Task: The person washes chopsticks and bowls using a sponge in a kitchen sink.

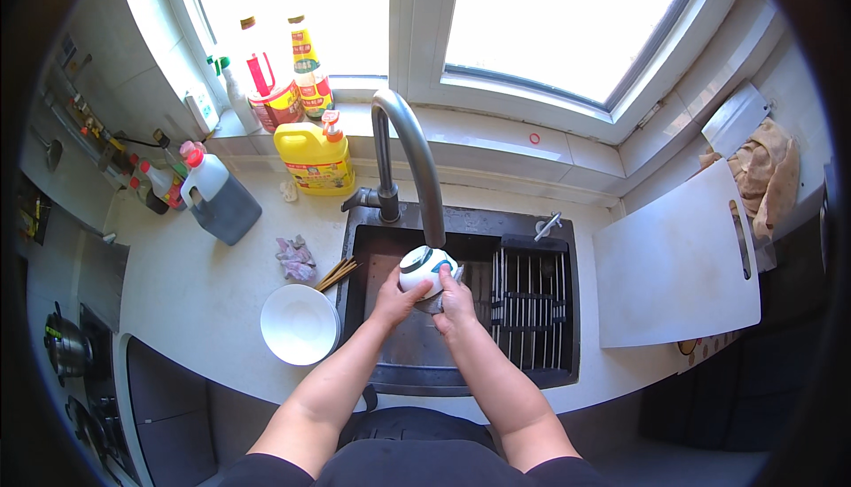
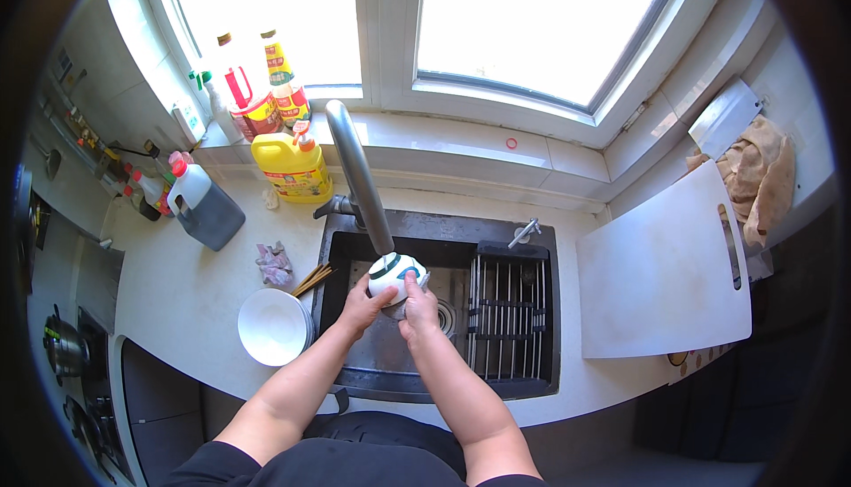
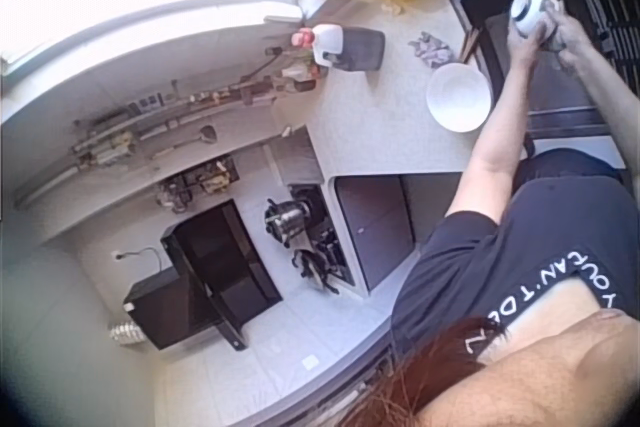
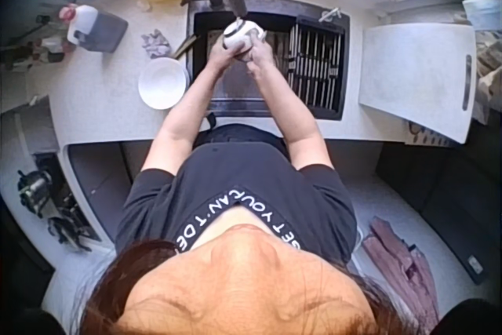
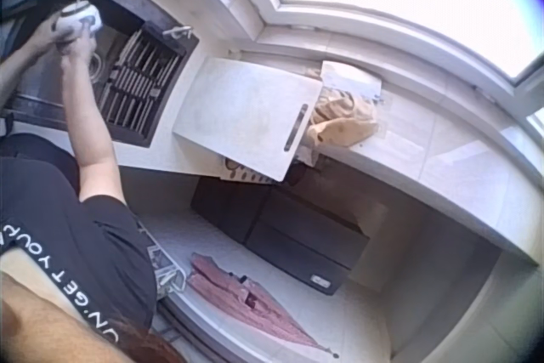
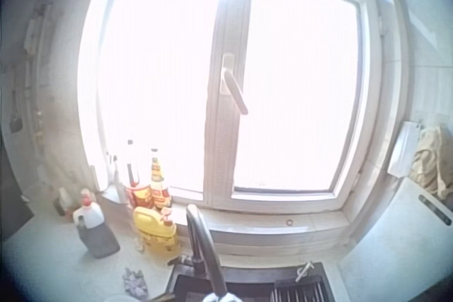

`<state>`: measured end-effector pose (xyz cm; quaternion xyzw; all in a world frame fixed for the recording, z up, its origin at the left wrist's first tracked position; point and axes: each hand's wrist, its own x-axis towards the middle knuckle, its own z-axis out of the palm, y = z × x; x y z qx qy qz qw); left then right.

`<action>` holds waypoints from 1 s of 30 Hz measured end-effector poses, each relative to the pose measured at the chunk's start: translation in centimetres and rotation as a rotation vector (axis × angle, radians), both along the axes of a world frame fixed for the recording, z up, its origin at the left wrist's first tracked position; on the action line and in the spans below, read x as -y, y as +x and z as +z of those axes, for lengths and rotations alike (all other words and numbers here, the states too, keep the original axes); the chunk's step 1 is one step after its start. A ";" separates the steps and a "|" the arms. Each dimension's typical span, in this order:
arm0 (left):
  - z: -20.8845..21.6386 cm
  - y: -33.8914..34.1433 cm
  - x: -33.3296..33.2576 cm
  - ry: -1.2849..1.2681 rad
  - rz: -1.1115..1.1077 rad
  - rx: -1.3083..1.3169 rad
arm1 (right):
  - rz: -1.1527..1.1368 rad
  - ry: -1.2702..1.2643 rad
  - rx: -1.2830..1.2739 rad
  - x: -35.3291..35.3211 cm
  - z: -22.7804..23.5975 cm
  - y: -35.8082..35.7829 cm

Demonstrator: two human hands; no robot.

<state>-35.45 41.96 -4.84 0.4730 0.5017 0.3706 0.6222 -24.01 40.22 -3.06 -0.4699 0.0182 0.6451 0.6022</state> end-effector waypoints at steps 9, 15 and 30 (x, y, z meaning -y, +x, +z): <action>-0.5 -2.1 -0.2 -0.700 0.098 0.600 | 0.202 -0.002 -0.049 0.2 0.6 2.0; 0.3 -1.4 -0.5 -0.888 0.145 0.965 | 0.266 -0.035 0.354 0.8 -1.0 2.4; 0.7 0.4 0.0 -0.643 0.392 0.788 | 0.324 0.324 1.219 -0.7 -1.4 0.5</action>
